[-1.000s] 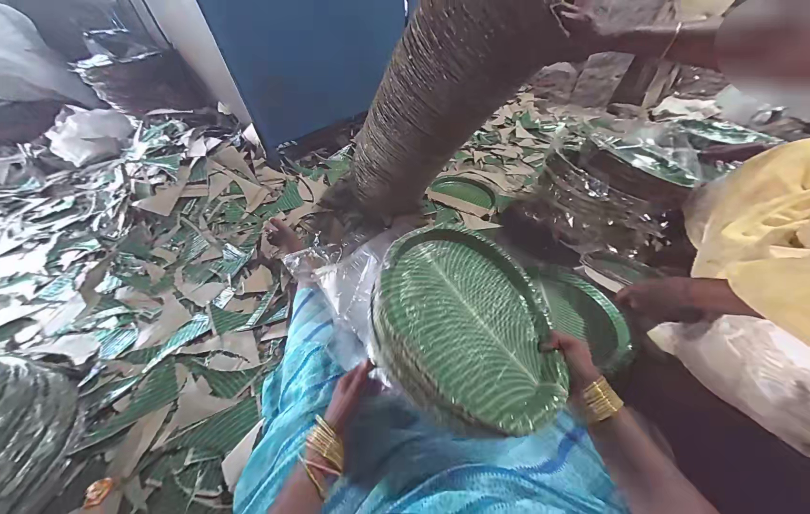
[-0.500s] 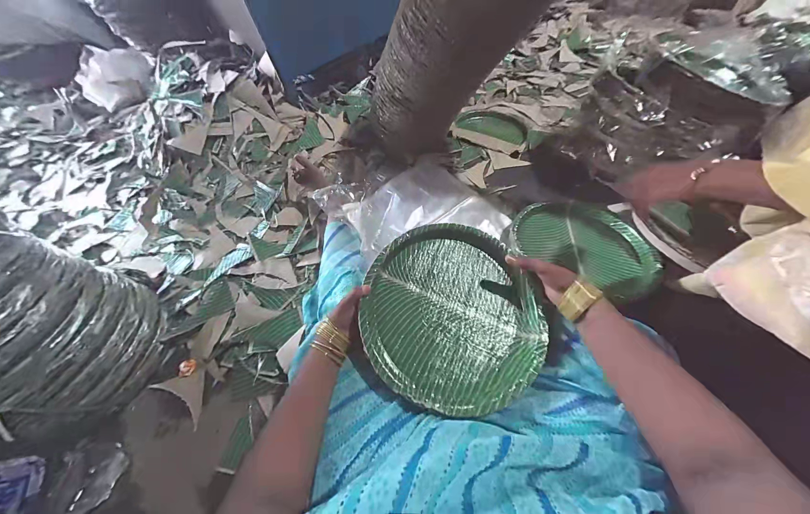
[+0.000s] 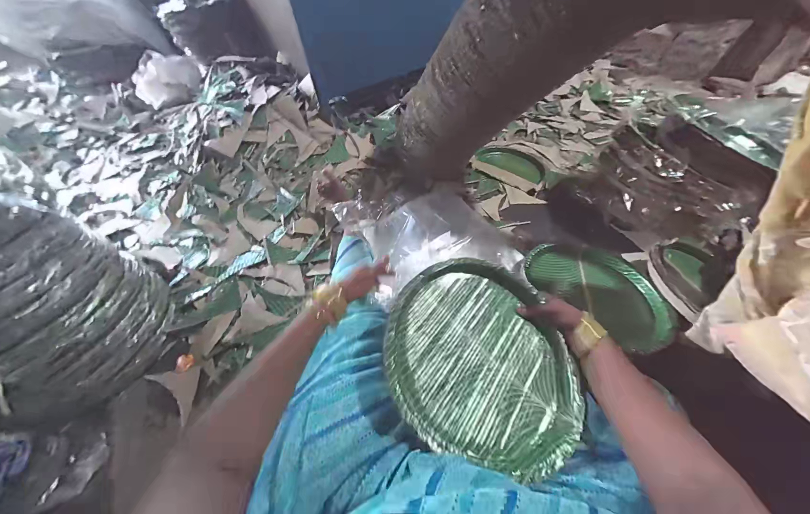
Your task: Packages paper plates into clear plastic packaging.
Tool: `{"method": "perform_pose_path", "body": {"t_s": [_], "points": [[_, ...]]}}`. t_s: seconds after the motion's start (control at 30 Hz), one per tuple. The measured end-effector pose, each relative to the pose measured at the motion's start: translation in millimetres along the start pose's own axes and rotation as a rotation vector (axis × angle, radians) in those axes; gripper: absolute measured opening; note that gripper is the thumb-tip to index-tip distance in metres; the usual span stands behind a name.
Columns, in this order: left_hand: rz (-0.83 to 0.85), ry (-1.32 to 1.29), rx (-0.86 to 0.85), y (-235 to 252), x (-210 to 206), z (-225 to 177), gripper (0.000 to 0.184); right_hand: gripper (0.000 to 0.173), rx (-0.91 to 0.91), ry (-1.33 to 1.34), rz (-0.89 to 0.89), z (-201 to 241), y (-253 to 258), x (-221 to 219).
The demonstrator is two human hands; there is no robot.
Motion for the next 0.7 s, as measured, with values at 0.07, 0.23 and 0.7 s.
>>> {"method": "perform_pose_path", "body": {"t_s": [0.07, 0.23, 0.7], "points": [[-0.061, 0.066, -0.08, 14, 16, -29, 0.053, 0.03, 0.012, 0.167, -0.122, -8, -23, 6], [-0.198, 0.427, -0.414, 41, 41, -112, 0.048, 0.018, 0.082, 0.34, -0.229, 10, -53, 3], [-0.298, 0.563, -0.262, 52, 16, -29, 0.049, 0.047, -0.171, -0.082, 0.088, -13, 3, -65]]}}
Point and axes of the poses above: each hand's wrist, its own y-axis towards the middle knuckle, its own x-axis out of the back of the hand, z = x × y, the point moved 2 cm from there along y, towards the middle knuckle, and after that the axes turned 8 degrees about -z, right-handed, at the moved point
